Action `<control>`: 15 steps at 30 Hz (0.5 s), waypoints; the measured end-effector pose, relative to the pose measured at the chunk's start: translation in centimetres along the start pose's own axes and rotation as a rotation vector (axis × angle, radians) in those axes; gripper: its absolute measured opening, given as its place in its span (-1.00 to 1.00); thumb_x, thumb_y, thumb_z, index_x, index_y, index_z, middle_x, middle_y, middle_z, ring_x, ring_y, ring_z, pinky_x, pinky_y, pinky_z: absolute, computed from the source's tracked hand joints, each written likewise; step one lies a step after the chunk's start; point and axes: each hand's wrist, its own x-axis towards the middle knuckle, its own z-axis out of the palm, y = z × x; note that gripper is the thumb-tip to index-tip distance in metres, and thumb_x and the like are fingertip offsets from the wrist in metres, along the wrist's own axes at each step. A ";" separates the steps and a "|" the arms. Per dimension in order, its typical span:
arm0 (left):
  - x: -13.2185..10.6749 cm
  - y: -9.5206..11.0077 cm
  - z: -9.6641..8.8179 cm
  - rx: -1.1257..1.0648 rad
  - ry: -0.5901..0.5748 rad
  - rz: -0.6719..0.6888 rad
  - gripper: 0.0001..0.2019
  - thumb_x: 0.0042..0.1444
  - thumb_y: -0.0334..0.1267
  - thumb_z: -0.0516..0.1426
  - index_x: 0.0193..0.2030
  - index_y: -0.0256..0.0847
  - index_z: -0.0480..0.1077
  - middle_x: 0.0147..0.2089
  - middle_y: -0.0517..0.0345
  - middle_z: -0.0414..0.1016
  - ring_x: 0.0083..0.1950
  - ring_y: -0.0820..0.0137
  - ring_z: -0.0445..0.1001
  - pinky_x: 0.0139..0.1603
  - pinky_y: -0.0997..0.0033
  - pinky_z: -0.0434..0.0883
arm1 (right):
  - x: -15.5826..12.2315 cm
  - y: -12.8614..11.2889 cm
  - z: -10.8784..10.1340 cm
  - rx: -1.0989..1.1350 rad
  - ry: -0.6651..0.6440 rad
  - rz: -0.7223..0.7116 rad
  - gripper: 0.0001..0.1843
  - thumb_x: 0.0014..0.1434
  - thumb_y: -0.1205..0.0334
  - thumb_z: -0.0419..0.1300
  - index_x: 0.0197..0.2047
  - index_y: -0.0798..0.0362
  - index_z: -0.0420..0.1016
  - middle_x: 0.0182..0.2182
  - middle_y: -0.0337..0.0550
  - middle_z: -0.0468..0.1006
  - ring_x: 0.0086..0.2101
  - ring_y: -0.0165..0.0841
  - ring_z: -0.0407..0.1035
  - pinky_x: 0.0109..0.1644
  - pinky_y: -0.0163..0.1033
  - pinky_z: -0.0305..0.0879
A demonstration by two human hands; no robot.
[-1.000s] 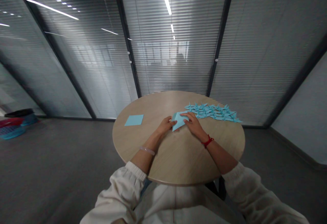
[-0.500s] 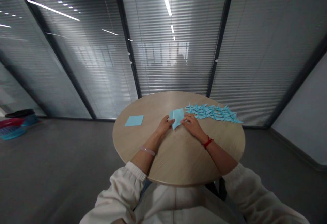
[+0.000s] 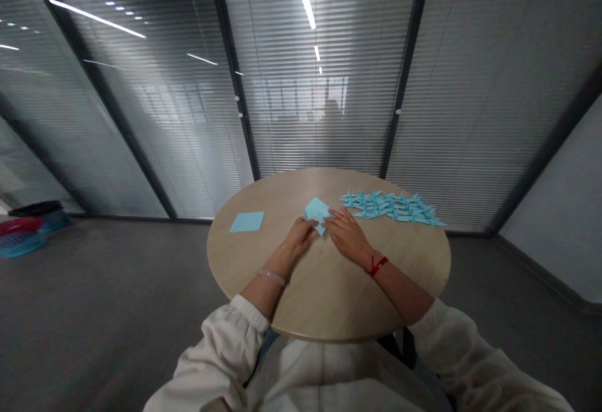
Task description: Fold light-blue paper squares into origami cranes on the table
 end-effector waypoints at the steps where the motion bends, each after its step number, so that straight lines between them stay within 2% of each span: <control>1: 0.0 0.0 0.0 -0.012 -0.004 -0.004 -0.88 -0.05 -0.61 0.12 -0.41 -0.36 0.36 -0.50 0.16 0.45 -0.55 0.56 0.37 -0.54 0.63 0.35 | 0.1 -0.2 -0.1 -0.022 0.003 -0.003 -0.61 0.17 0.45 0.07 0.04 0.05 0.49 0.02 -0.04 0.52 0.22 -0.18 0.17 0.39 0.20 -0.18; 6: -0.2 -0.1 -0.1 -0.044 -0.004 -0.002 -0.85 -0.04 -0.61 0.13 -0.33 -0.34 0.36 -0.44 0.17 0.47 -0.49 0.54 0.41 -0.48 0.63 0.40 | 0.5 -0.9 -0.7 -0.038 0.022 -0.021 -0.73 0.22 0.33 0.11 -0.05 0.07 0.53 -0.04 0.00 0.56 0.22 -0.13 0.18 0.39 0.23 -0.17; 10: -0.5 0.1 0.0 -0.042 0.014 -0.011 -0.88 0.00 -0.56 0.14 -0.32 -0.33 0.35 -0.45 0.19 0.45 -0.50 0.55 0.39 -0.50 0.63 0.40 | 0.7 -1.2 -0.9 -0.058 -0.009 -0.051 -0.75 0.24 0.34 0.07 -0.09 0.08 0.55 -0.10 0.01 0.59 0.20 -0.15 0.21 0.39 0.22 -0.14; 15: -0.6 0.1 0.0 -0.016 0.013 -0.016 -0.82 -0.06 -0.58 0.18 -0.30 -0.33 0.36 -0.47 0.21 0.43 -0.54 0.55 0.37 -0.56 0.64 0.36 | 0.9 -1.5 -1.0 -0.101 -0.042 -0.078 -0.77 0.22 0.38 0.08 -0.19 0.12 0.57 -0.11 0.05 0.59 0.22 -0.14 0.19 0.40 0.16 -0.10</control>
